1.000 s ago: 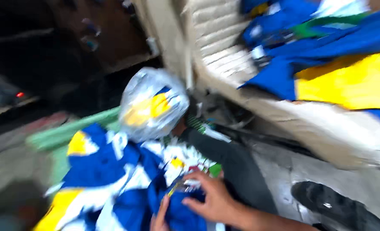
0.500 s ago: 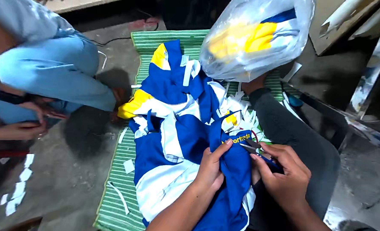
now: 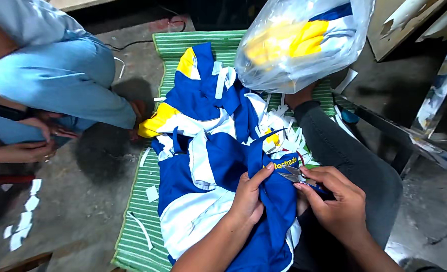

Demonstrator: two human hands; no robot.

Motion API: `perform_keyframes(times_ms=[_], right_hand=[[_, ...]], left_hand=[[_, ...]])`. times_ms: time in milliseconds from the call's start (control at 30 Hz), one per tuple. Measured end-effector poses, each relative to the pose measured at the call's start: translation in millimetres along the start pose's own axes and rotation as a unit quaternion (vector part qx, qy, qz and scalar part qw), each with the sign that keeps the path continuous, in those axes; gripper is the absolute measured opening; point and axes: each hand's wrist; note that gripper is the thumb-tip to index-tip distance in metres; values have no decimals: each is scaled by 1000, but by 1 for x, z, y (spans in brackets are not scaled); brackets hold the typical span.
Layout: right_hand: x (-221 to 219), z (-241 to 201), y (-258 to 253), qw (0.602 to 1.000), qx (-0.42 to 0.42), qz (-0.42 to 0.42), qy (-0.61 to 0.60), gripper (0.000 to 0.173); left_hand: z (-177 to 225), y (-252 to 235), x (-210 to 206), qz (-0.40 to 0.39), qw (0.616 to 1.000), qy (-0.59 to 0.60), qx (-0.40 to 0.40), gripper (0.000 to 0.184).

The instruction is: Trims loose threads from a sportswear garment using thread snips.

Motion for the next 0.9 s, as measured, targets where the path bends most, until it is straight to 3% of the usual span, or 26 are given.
perform_keyframes(times_ms=[700,900], right_hand=[[8,2,-15,998,36,-52,23,23],[8,-3,-12,998,46,10,46,26]], left_hand=[[1,1,-1,12,1000,-5,5,11],[1,3,-2,9,1000,0,1,12]])
Point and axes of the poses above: each hand's wrist, its own y-axis away from the middle knuckle, its own x-axis out of the back of the hand, z = x × y, and after that the axes turned 12 degrees about z, right-handed
